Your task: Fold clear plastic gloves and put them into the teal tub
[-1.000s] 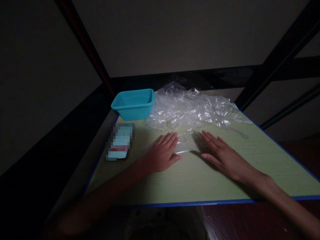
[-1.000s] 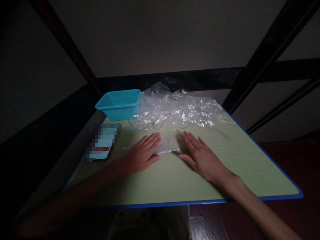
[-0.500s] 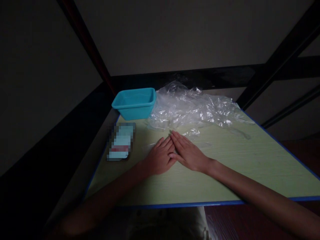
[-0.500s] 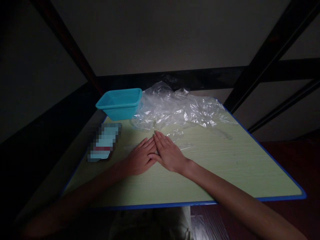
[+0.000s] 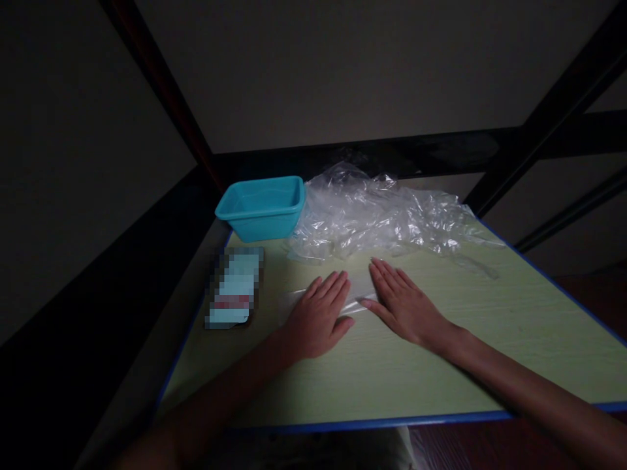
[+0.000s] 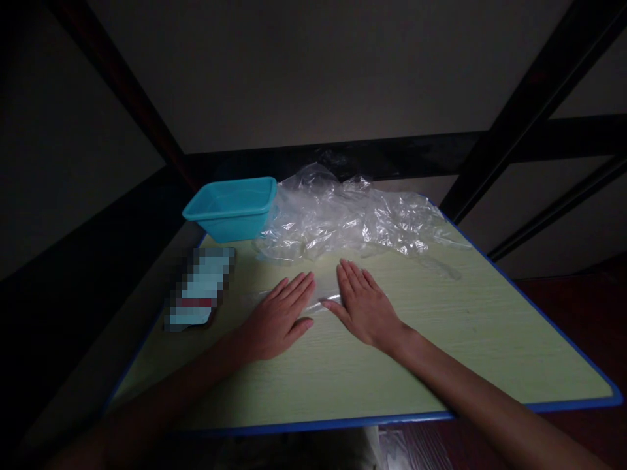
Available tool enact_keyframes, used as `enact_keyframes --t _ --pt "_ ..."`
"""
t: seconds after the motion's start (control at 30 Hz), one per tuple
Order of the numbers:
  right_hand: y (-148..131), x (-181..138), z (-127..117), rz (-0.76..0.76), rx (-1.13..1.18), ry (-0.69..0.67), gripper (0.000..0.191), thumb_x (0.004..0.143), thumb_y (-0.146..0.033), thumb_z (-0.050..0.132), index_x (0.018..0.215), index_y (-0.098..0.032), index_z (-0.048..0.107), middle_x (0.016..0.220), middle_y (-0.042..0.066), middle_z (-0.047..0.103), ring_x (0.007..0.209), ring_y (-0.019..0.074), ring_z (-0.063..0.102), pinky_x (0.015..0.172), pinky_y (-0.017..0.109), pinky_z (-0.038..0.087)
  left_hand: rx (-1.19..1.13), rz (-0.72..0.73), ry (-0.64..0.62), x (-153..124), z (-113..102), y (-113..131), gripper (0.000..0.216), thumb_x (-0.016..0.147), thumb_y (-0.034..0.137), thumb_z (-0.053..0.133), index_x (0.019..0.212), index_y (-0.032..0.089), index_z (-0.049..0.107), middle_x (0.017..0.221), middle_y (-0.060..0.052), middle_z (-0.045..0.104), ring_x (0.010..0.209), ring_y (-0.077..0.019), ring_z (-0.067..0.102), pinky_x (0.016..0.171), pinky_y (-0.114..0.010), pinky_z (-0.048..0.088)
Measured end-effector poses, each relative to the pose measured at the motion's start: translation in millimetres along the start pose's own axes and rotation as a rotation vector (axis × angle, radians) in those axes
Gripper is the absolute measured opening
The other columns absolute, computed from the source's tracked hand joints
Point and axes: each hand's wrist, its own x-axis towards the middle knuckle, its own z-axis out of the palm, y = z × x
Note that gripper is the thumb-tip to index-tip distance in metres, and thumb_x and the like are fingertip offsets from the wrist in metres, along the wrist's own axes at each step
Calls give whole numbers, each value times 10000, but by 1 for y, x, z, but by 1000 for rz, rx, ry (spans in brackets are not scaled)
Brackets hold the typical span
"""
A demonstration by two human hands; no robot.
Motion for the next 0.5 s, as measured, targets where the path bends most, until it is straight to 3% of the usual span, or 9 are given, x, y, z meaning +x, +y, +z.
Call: enact_keyframes --t 0.23,0.5 --pt "10 -4 -5 52 -33 -34 812 890 -624 123 1365 -9 359 1421 234 340 1332 295 296 1072 473 284 -2 -1 0 0 0 0 564 917 398 378 1374 76 308 1487 -146 255 1382 -251 201 1106 -425 202" --pt "18 -8 2 81 -5 49 833 876 -649 103 1350 -23 379 1411 225 365 1319 300 326 1053 512 305 19 -15 -26 0 0 1 578 919 404 379 1391 84 280 1497 -131 231 1391 -240 171 1113 -417 193"
